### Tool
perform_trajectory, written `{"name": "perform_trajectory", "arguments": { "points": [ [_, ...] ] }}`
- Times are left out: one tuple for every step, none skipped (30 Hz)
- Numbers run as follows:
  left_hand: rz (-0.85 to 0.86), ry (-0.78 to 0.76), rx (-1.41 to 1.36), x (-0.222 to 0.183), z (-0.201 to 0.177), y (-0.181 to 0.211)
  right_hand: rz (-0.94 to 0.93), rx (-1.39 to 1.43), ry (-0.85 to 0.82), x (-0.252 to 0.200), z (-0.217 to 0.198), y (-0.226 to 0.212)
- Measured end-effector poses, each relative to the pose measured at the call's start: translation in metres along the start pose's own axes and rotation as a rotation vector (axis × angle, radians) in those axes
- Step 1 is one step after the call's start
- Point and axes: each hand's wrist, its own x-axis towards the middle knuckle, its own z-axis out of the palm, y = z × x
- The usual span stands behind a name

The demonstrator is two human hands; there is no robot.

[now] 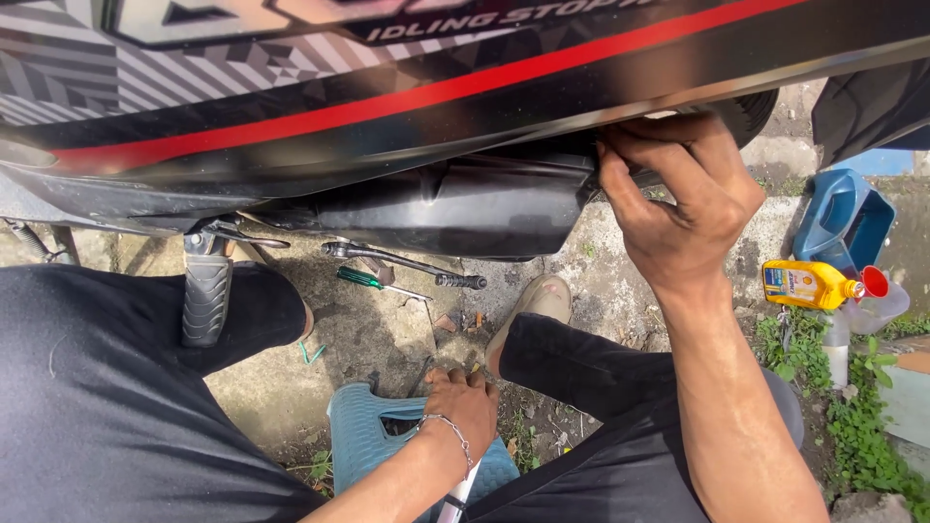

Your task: The person uses a screwdriver to remove screws from the air filter housing of a motorcycle and then attempts to pull the housing off.

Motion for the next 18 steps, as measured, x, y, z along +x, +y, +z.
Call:
{"name": "perform_trajectory", "arguments": {
  "points": [
    [0.002, 0.017, -0.014, 0.000, 0.001, 0.000, 0.010, -0.024, 0.005, 0.000, 0.001, 0.000],
    [0.002, 0.018, -0.014, 0.004, 0.004, -0.001, 0.010, -0.025, 0.005, 0.002, 0.002, -0.001],
    [-0.005, 0.021, 0.002, 0.007, 0.007, -0.002, 0.004, -0.020, 0.015, 0.003, 0.004, -0.003],
    [-0.011, 0.025, 0.017, 0.011, 0.011, -0.002, -0.001, -0.015, 0.024, 0.004, 0.005, -0.004],
    [-0.011, 0.026, 0.017, 0.011, 0.012, -0.003, -0.002, -0.015, 0.024, 0.004, 0.007, -0.004],
    [-0.011, 0.016, 0.006, 0.011, 0.012, -0.004, -0.006, -0.019, 0.028, 0.004, 0.008, -0.004],
    [-0.011, 0.006, -0.005, 0.012, 0.013, -0.005, -0.010, -0.023, 0.032, 0.004, 0.009, -0.004],
    [-0.010, 0.004, -0.003, 0.011, 0.012, -0.005, -0.007, -0.024, 0.032, 0.005, 0.010, -0.004],
    [-0.015, -0.005, 0.011, 0.009, 0.011, -0.005, -0.026, -0.008, 0.040, 0.005, 0.011, -0.003],
    [-0.020, -0.013, 0.025, 0.008, 0.010, -0.005, -0.045, 0.007, 0.048, 0.005, 0.012, -0.003],
    [-0.019, -0.016, 0.029, 0.007, 0.008, -0.006, -0.041, 0.005, 0.049, 0.006, 0.011, -0.002],
    [-0.018, -0.008, 0.040, 0.005, 0.007, -0.006, -0.057, 0.031, 0.041, 0.007, 0.010, -0.001],
    [-0.018, 0.000, 0.051, 0.003, 0.006, -0.006, -0.073, 0.057, 0.033, 0.008, 0.010, -0.001],
    [-0.032, -0.004, 0.037, 0.006, 0.008, -0.006, -0.077, 0.077, 0.034, 0.008, 0.010, -0.002],
    [-0.034, 0.007, 0.042, 0.009, 0.010, -0.006, -0.063, 0.088, 0.024, 0.008, 0.009, -0.002],
    [-0.024, 0.016, 0.066, 0.012, 0.011, -0.008, -0.040, 0.078, 0.016, 0.007, 0.005, -0.002],
    [-0.026, 0.012, 0.070, 0.010, 0.011, -0.008, -0.035, 0.078, 0.020, 0.007, 0.003, 0.000],
    [-0.036, 0.028, 0.065, 0.009, 0.009, -0.009, -0.030, 0.103, -0.011, 0.005, -0.002, 0.004]
  ]
}}
